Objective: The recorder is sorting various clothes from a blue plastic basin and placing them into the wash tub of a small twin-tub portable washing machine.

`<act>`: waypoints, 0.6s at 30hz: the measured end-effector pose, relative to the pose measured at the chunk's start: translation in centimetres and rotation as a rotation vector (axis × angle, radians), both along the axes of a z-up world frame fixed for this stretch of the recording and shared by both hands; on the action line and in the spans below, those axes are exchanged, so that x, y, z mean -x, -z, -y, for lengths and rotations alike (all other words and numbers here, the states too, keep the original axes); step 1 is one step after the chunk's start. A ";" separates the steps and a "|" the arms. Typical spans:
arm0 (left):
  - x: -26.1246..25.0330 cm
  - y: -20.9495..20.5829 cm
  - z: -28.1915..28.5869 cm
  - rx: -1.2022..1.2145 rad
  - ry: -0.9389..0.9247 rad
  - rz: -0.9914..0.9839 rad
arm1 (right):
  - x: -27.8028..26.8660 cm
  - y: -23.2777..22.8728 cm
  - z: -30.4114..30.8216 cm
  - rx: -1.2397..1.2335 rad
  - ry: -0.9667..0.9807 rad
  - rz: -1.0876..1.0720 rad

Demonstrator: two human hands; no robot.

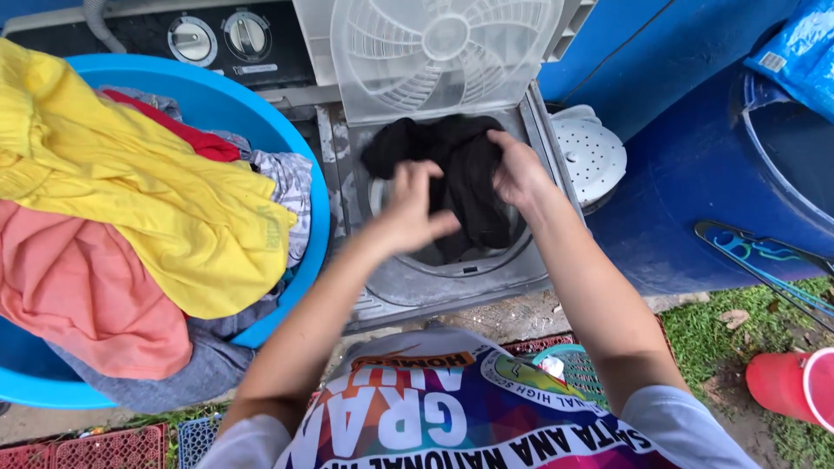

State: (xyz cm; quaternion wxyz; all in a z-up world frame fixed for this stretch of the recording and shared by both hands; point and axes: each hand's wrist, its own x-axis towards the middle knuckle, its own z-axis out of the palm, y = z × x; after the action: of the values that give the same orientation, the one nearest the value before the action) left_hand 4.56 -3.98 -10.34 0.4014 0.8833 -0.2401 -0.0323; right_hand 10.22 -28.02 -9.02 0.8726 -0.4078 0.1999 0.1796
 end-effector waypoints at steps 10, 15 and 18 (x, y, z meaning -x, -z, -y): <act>1.7 -0.3 2.6 0.366 -0.185 -0.028 | 0.9 -1.6 0.7 -0.379 -0.071 0.216; -0.7 -2.7 2.3 0.633 -0.167 0.020 | 9.1 -8.5 -3.2 0.754 -0.551 0.915; -1.3 -5.0 2.2 0.540 -0.195 -0.078 | 9.0 -2.4 -1.9 0.971 -0.403 0.844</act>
State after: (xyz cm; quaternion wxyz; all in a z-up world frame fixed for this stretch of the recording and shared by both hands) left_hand 5.90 -6.17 -5.38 0.6323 0.7613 -0.1384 0.0379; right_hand 1.21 -26.10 -6.60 0.5430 -0.8184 -0.1801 0.0539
